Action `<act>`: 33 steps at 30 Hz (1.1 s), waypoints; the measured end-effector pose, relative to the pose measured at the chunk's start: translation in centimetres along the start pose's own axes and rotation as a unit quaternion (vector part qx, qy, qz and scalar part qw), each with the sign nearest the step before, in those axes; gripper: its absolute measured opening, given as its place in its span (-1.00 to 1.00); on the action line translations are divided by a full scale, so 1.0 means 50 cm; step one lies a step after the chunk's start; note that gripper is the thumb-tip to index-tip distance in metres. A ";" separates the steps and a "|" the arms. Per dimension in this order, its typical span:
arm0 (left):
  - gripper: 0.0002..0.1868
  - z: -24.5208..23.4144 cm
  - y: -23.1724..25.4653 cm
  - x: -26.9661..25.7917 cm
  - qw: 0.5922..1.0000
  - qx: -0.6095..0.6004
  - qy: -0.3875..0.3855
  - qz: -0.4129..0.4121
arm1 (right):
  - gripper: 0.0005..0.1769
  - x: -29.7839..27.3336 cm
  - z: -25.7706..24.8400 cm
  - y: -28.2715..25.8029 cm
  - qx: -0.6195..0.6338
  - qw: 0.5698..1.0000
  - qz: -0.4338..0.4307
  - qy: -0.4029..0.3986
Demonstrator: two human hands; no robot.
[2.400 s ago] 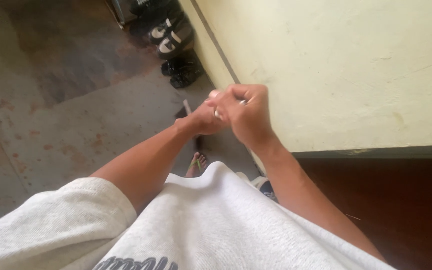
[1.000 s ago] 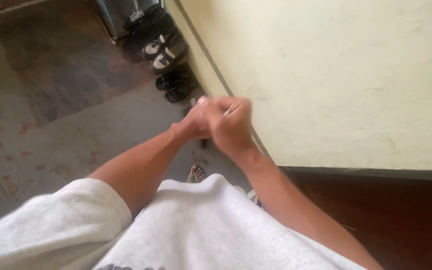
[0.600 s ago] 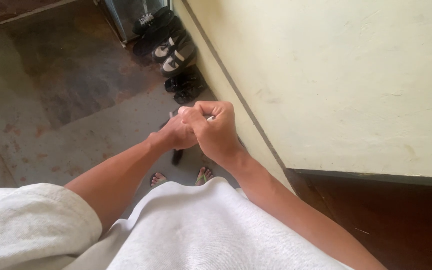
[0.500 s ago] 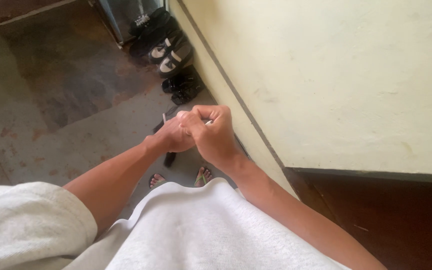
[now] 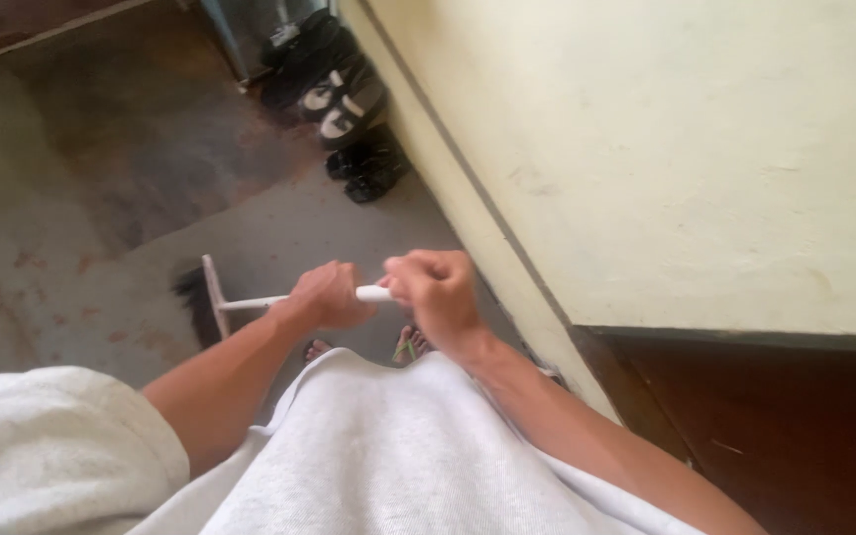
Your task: Sweeping a concrete floor area with a broom.
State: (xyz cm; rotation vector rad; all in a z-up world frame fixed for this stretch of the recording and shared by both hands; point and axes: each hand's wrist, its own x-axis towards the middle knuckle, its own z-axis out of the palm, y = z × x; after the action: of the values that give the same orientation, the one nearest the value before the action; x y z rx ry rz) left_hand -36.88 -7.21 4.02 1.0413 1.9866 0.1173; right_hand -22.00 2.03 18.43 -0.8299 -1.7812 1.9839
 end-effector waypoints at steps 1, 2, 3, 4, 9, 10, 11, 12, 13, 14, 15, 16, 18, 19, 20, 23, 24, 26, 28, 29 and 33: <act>-0.74 -0.010 0.011 -0.014 1.000 -0.002 0.001 -0.007 | -0.58 0.009 -0.010 -0.003 0.002 1.000 0.001 -0.006; -0.77 -0.015 0.027 -0.028 0.995 0.000 0.088 0.042 | -0.61 0.014 -0.023 -0.005 0.028 0.998 -0.057 0.004; -0.80 -0.020 0.042 -0.042 0.981 0.003 0.174 0.089 | -0.62 0.018 -0.037 -0.006 0.055 0.992 -0.115 0.014; -0.80 -0.037 0.072 -0.055 0.981 0.001 0.174 0.083 | -0.62 0.017 -0.043 -0.058 0.056 0.992 -0.112 0.009; -0.86 -0.118 0.213 -0.075 0.926 -0.097 0.302 0.202 | -0.50 -0.005 -0.068 -0.276 0.025 0.986 -0.163 -0.037; -0.86 -0.125 0.225 -0.073 0.925 -0.099 0.304 0.205 | -0.50 -0.006 -0.063 -0.281 0.022 0.985 -0.164 -0.038; -0.82 -0.132 0.238 -0.070 0.922 -0.123 0.289 0.225 | -0.54 -0.006 -0.059 -0.287 -0.028 0.981 -0.185 -0.045; -0.79 -0.137 0.251 -0.066 0.919 -0.147 0.272 0.245 | -0.57 -0.007 -0.056 -0.291 -0.078 0.974 -0.205 -0.050; -0.79 -0.127 0.234 -0.043 0.918 -0.147 0.272 0.249 | -0.57 0.002 -0.056 -0.262 -0.081 0.974 -0.206 -0.048; -0.80 -0.115 0.231 -0.017 0.919 -0.150 0.260 0.256 | -0.67 0.014 -0.056 -0.235 -0.138 0.962 -0.230 -0.055; -0.81 -0.097 0.236 0.006 0.920 -0.153 0.248 0.263 | -0.76 0.027 -0.057 -0.208 -0.195 0.946 -0.253 -0.061; -0.82 -0.076 0.221 0.029 0.920 -0.157 0.238 0.270 | -0.76 0.031 -0.048 -0.159 -0.198 0.944 -0.257 -0.062; -0.83 -0.033 0.199 0.076 0.919 -0.166 0.219 0.282 | -0.73 0.041 -0.037 -0.060 -0.190 0.943 -0.264 -0.069; -0.84 -0.015 0.191 0.092 0.918 -0.172 0.210 0.289 | -0.73 0.023 -0.037 -0.044 -0.195 0.941 -0.267 -0.072; -0.85 0.003 0.176 0.105 0.918 -0.176 0.199 0.294 | -0.70 0.005 -0.031 -0.027 -0.231 0.938 -0.252 -0.056; -0.87 0.002 0.158 0.108 0.918 -0.186 0.165 0.308 | -0.61 -0.009 -0.014 -0.045 -0.264 0.942 -0.203 -0.036; -0.88 0.008 0.155 0.095 0.920 -0.191 0.151 0.309 | -0.59 -0.016 -0.001 -0.056 -0.256 0.952 -0.163 -0.033; -0.84 -0.034 0.140 0.022 0.930 -0.200 0.160 0.265 | -0.60 -0.010 0.027 -0.079 -0.221 0.963 -0.151 -0.040; -0.80 -0.063 0.105 -0.018 0.938 -0.206 0.173 0.220 | -0.61 0.003 0.057 -0.092 -0.184 0.971 -0.143 -0.048; -0.78 -0.064 0.077 -0.024 0.938 -0.184 0.195 0.219 | -0.60 0.009 0.072 -0.091 -0.166 0.974 -0.145 -0.053; -0.75 -0.071 -0.041 -0.065 0.933 -0.126 0.251 0.223 | -0.58 0.024 0.153 -0.083 -0.105 0.982 -0.133 -0.087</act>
State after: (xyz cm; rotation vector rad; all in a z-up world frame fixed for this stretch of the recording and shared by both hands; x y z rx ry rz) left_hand -39.88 -9.81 7.42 1.3668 2.0573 0.9439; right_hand -28.25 -2.56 22.59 -0.4549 -2.1044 1.7636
